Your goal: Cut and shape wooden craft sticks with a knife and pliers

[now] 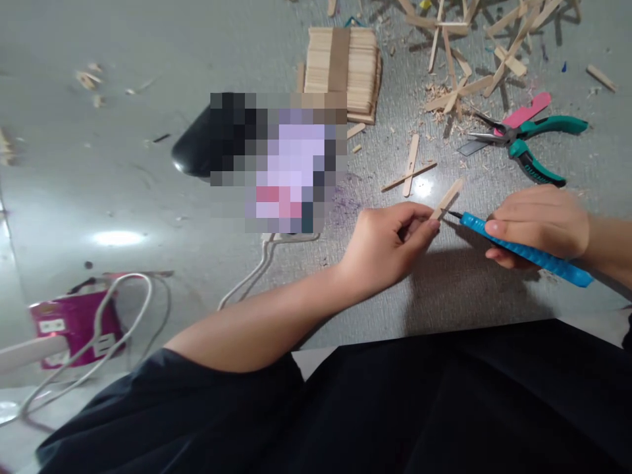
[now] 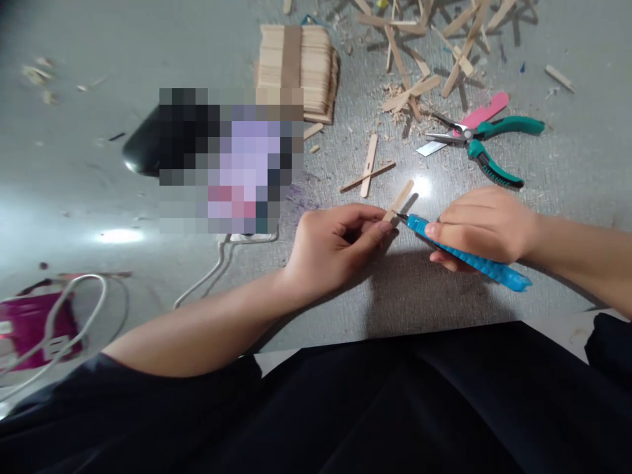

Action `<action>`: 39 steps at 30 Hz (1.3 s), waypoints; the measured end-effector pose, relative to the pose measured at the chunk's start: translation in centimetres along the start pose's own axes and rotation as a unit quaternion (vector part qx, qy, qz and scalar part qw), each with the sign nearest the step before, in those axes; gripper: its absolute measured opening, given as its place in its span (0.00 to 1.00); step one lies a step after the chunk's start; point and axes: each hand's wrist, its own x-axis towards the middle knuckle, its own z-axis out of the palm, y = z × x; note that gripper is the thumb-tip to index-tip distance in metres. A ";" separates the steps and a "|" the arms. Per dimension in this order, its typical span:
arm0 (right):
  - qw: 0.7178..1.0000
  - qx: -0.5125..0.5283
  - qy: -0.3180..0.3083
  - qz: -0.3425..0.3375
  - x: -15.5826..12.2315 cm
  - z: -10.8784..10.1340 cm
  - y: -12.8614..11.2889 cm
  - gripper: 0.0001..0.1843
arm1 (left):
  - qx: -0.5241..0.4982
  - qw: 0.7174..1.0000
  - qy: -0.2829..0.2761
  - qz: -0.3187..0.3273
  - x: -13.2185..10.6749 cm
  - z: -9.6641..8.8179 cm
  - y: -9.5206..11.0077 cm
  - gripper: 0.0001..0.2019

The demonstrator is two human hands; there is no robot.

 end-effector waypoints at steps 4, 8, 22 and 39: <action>0.998 -0.041 0.034 0.013 0.3 0.9 0.0 0.10 | 0.005 1.000 -0.004 -0.011 -0.3 0.1 -0.2 0.09; 0.996 0.005 0.062 0.059 0.3 1.4 -0.1 0.11 | 0.078 0.996 0.000 0.053 -0.8 0.2 -0.7 0.09; 0.996 0.045 0.026 0.070 1.2 1.0 0.0 0.03 | 0.336 0.908 0.016 0.250 -1.5 0.8 -1.8 0.07; 0.994 0.053 -0.052 0.080 2.6 -0.1 -0.7 0.09 | 0.362 0.875 0.036 0.319 -0.9 0.7 -1.5 0.10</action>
